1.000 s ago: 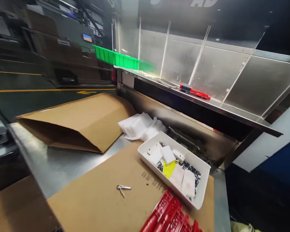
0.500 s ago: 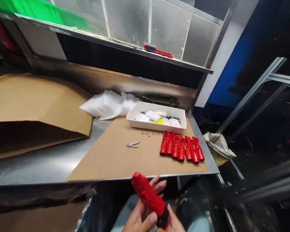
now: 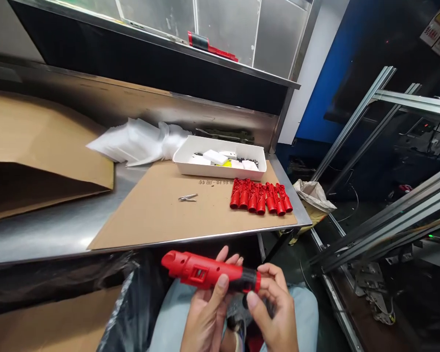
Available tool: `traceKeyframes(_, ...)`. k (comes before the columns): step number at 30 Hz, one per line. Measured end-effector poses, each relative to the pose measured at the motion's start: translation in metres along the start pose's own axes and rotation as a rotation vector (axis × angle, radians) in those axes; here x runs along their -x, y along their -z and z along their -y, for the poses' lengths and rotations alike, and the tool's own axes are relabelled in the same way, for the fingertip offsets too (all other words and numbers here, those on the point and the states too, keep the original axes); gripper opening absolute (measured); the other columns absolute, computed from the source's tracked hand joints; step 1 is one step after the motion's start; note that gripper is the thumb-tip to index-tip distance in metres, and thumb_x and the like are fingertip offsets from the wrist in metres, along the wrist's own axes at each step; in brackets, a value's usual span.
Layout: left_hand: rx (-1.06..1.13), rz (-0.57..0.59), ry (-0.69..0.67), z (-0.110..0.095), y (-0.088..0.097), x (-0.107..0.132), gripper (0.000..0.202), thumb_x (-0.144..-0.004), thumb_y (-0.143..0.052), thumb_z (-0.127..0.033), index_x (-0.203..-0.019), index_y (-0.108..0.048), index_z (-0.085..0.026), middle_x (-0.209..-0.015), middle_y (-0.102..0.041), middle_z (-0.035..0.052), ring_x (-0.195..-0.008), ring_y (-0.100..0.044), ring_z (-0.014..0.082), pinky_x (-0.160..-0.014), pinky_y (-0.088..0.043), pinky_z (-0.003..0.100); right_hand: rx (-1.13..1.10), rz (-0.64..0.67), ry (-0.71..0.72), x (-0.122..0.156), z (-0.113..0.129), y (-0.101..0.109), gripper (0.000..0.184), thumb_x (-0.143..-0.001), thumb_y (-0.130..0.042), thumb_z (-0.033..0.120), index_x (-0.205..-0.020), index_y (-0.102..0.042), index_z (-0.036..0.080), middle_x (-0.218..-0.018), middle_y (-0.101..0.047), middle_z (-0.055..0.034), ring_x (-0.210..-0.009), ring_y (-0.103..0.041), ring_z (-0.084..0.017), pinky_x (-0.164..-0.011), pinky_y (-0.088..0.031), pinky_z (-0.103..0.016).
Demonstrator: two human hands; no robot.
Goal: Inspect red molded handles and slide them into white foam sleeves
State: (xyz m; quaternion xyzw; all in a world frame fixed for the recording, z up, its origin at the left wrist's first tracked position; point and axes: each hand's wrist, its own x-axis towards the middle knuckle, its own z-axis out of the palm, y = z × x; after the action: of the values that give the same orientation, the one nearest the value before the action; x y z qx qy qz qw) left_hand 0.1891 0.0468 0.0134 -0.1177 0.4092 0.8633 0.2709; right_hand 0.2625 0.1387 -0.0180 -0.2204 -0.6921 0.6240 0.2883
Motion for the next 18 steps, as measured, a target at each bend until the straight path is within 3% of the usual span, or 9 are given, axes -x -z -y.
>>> traceKeyframes(5, -0.111, 0.05, 0.002, 0.006, -0.013, -0.007, 0.05, -0.058, -0.087, -0.048, -0.103, -0.074, -0.029, -0.116, -0.073, 0.0051, -0.124, -0.056, 0.0299, -0.107, -0.044, 0.039, -0.193, -0.043, -0.143, -0.017, 0.005, 0.005, 0.034, -0.077, -0.069, 0.05, -0.078, -0.075, 0.016, -0.118, -0.056, -0.0113, -0.097, -0.062, -0.021, -0.077, -0.052, -0.024)
traceKeyframes(10, -0.183, 0.059, 0.008, 0.015, -0.025, -0.016, 0.047, -0.06, -0.086, -0.049, -0.101, -0.075, -0.028, -0.114, -0.074, 0.0064, -0.124, -0.056, 0.0318, -0.112, -0.037, 0.045, -0.315, -0.073, -0.155, -0.029, 0.008, 0.009, 0.039, -0.072, -0.073, 0.053, -0.085, -0.077, 0.017, -0.114, -0.058, -0.0125, -0.101, -0.061, -0.025, -0.079, -0.055, -0.027)
traceKeyframes(14, -0.199, 0.058, 0.054, 0.021, -0.03, -0.02, 0.049, -0.06, -0.086, -0.048, -0.103, -0.074, -0.027, -0.11, -0.075, 0.0072, -0.121, -0.058, 0.0319, -0.11, -0.039, 0.045, -0.337, -0.084, -0.189, -0.035, 0.005, 0.015, 0.041, -0.071, -0.074, 0.054, -0.085, -0.077, 0.016, -0.114, -0.058, -0.0129, -0.1, -0.061, -0.025, -0.077, -0.055, -0.026)
traceKeyframes(18, -0.271, 0.045, 0.009, 0.022, -0.03, -0.023, 0.05, -0.061, -0.085, -0.051, -0.103, -0.074, -0.025, -0.107, -0.075, 0.0078, -0.12, -0.059, 0.032, -0.098, -0.051, 0.034, -0.3, -0.04, -0.179, -0.039, 0.0, 0.021, 0.037, -0.072, -0.074, 0.052, -0.088, -0.078, 0.019, -0.112, -0.057, -0.0104, -0.098, -0.062, -0.023, -0.079, -0.054, -0.026)
